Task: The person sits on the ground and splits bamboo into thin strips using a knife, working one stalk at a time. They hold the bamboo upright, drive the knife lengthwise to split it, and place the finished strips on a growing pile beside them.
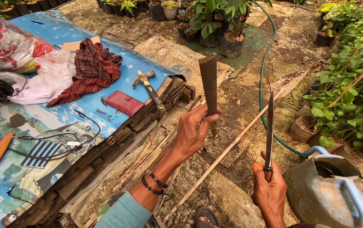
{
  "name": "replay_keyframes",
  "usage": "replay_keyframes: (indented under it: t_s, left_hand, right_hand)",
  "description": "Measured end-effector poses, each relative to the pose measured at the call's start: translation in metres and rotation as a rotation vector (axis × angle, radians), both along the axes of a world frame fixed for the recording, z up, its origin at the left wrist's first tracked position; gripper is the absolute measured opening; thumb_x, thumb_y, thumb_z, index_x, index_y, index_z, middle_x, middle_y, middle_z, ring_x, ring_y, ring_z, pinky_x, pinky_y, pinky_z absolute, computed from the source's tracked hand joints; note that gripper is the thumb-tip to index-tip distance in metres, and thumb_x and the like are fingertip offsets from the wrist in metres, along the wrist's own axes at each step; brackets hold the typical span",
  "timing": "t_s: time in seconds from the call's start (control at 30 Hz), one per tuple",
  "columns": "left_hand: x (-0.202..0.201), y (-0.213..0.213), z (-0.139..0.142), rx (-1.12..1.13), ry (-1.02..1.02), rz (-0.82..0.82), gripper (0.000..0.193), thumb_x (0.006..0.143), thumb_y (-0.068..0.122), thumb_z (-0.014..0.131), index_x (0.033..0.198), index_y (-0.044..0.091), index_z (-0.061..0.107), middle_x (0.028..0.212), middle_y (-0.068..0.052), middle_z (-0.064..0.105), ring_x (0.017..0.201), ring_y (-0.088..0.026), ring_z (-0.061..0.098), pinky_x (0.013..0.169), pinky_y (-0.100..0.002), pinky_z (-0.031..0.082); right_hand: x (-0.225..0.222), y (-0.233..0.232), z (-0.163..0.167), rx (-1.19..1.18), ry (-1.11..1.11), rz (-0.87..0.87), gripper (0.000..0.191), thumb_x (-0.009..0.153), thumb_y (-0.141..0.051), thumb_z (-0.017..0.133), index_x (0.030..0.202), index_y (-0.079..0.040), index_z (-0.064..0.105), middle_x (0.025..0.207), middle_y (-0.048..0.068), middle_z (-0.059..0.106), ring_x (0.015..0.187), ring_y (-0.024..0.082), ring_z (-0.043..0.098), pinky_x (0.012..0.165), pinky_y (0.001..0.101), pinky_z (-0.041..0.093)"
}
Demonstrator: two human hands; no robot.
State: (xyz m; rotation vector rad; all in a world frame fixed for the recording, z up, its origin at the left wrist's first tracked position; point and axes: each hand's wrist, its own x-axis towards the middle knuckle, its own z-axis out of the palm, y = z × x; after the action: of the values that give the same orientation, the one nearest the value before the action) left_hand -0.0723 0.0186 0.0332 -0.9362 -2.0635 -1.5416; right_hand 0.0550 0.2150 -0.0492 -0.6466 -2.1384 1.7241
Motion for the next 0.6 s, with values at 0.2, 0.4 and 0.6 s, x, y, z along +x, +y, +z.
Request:
replay_keyframes:
  t_s: [0.2, 0.4, 0.6]
  left_hand:
    - [-0.025, 0.018, -0.001, -0.032, -0.025, -0.016, 0.018, 0.1, 0.018, 0.063, 0.113, 0.012, 0.074, 0.094, -0.001, 0.076, 0.071, -0.007, 0.068, 0.057, -0.028, 0.06]
    - [-0.053, 0.022, 0.002, -0.112, -0.101, -0.032, 0.018, 0.101, 0.018, 0.063, 0.112, 0.01, 0.075, 0.086, -0.004, 0.076, 0.066, -0.014, 0.067, 0.056, -0.032, 0.056]
    - [-0.056, 0.04, 0.015, -0.204, 0.058, -0.136, 0.017, 0.101, 0.018, 0.06, 0.109, 0.011, 0.073, 0.097, -0.004, 0.077, 0.076, -0.014, 0.074, 0.063, -0.03, 0.063]
  right_hand:
    - [-0.003, 0.011, 0.001, -0.154, -0.039, -0.003, 0.053, 0.093, -0.02, 0.064, 0.145, -0.011, 0.054, 0.05, -0.004, 0.038, 0.037, 0.009, 0.034, 0.035, 0.0307, 0.024]
    - [-0.004, 0.02, -0.002, 0.033, 0.041, 0.018, 0.051, 0.097, -0.022, 0.067, 0.146, -0.009, 0.058, 0.057, -0.006, 0.04, 0.048, 0.004, 0.034, 0.042, 0.0255, 0.022]
    - [0.01, 0.027, 0.03, -0.085, -0.075, -0.126, 0.053, 0.091, -0.022, 0.07, 0.142, -0.017, 0.055, 0.053, 0.001, 0.051, 0.038, 0.01, 0.04, 0.033, 0.0291, 0.028]
